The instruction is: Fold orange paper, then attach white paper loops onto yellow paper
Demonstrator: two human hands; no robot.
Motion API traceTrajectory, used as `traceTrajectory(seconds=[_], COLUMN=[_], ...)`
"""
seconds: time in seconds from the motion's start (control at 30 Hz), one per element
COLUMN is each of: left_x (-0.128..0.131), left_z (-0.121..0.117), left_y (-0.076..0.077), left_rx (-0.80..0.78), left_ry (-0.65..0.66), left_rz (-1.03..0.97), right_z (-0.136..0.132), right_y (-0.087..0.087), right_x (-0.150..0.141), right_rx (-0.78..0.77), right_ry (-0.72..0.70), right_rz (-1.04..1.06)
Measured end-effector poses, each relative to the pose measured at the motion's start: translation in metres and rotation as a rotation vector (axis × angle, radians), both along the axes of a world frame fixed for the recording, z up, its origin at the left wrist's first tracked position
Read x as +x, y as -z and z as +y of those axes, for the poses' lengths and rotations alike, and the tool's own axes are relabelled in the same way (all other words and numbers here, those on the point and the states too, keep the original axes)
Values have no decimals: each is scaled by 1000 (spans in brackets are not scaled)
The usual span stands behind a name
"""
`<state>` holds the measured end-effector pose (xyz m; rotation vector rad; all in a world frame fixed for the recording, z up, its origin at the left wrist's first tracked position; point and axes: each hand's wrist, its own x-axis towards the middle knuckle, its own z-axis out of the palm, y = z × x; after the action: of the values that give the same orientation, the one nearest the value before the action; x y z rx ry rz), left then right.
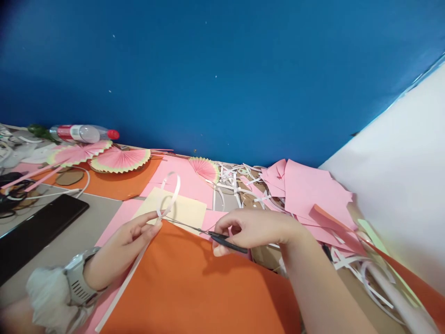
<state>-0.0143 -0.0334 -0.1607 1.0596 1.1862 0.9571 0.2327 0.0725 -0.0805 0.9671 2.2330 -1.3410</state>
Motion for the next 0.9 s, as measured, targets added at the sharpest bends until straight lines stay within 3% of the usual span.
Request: traceTrajectory(seconds=[0.37,0.67,0.9], left_x=[-3,-3,-9], left_z=[3,3,4], left_y=[0,0,0], left_rx=[47,76,94], left_ry=[-31,11,27], left_rz=[136,174,157], right_z=[3,3,-2], right_y=[14,26,25], right_x=[-2,-13,-22], right_rx=[91,-60,-74], right_ry=[-6,29,26], right_rz=[7,101,136])
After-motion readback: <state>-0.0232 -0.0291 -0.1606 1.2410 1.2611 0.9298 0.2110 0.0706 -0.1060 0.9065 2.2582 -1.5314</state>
